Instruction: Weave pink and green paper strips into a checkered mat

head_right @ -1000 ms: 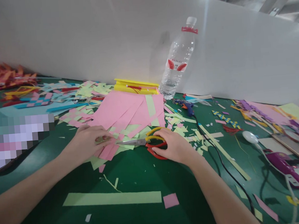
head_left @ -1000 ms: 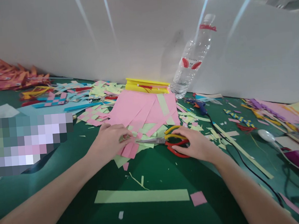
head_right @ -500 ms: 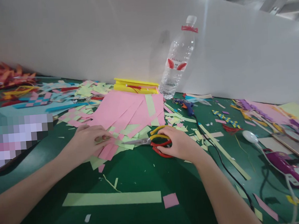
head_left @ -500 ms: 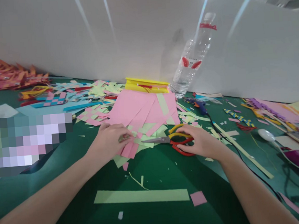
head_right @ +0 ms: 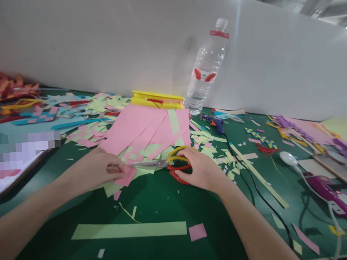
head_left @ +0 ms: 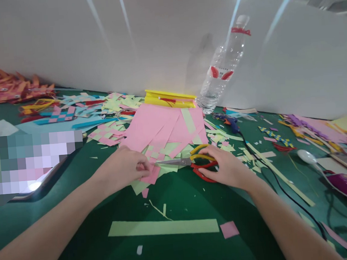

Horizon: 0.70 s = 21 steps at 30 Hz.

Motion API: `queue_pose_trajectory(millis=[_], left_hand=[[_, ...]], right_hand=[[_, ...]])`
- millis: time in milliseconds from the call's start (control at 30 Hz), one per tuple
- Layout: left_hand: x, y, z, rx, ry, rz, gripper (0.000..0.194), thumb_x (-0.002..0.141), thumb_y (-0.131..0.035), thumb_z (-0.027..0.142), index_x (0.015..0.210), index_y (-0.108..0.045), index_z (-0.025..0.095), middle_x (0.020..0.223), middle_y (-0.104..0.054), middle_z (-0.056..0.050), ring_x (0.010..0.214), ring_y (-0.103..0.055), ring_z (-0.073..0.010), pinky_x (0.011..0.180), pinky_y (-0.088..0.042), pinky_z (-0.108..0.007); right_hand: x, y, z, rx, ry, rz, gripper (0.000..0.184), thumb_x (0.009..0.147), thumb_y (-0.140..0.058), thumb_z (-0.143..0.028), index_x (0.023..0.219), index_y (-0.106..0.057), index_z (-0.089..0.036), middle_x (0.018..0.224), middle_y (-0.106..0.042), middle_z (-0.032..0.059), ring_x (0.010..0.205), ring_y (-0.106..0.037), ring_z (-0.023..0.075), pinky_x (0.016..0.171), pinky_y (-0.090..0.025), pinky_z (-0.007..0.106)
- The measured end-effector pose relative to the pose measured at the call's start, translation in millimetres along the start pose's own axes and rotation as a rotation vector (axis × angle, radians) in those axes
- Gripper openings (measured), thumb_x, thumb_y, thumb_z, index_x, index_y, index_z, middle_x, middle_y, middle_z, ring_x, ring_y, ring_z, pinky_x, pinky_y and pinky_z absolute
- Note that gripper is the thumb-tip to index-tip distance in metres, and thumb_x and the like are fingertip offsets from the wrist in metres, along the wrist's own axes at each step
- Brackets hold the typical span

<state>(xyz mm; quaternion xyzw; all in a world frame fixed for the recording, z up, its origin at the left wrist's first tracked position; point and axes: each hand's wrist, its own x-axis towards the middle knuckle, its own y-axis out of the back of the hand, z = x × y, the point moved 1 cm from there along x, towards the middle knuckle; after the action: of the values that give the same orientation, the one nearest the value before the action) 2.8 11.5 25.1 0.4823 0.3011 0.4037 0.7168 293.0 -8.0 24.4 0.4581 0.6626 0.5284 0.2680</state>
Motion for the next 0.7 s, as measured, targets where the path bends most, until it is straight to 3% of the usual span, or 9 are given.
queue_pose_trajectory(millis=[167,367,700], left_hand=[[1.4,1.8,2.2,-0.045,0.017,-0.025,0.027,0.074,-0.053,0.034,0.066,-0.075,0.022,0.069,-0.074,-0.007,0.064,-0.061,-0.0219,0.058,-0.041,-0.031],[1.9,2.3,4.1,-0.062,0.077,-0.051,0.025,0.073,-0.057,0.036,0.068,-0.076,0.021,0.072,-0.074,-0.007,0.069,-0.063,-0.0239,0.061,-0.043,-0.031],[2.2,2.5,2.9,-0.074,0.098,-0.044,0.024,0.071,-0.058,0.036,0.071,-0.077,0.021,0.076,-0.075,-0.007,0.072,-0.063,-0.0248,0.062,-0.043,-0.032]], right_hand=[[0.6,0.1,0.0,-0.021,-0.015,-0.058,0.036,0.083,-0.055,-0.044,0.11,-0.056,-0.02,0.119,-0.062,0.012,0.093,-0.064,0.0245,0.08,-0.053,0.041],[-0.1,5.6,3.7,0.01,0.015,-0.075,0.036,0.08,-0.059,-0.04,0.111,-0.057,-0.021,0.119,-0.062,0.0095,0.1,-0.063,0.0239,0.086,-0.052,0.039],[-6.4,22.5,23.3,0.025,-0.034,-0.102,0.036,0.072,-0.066,-0.035,0.106,-0.064,-0.025,0.113,-0.067,0.0049,0.097,-0.065,0.0229,0.08,-0.054,0.035]])
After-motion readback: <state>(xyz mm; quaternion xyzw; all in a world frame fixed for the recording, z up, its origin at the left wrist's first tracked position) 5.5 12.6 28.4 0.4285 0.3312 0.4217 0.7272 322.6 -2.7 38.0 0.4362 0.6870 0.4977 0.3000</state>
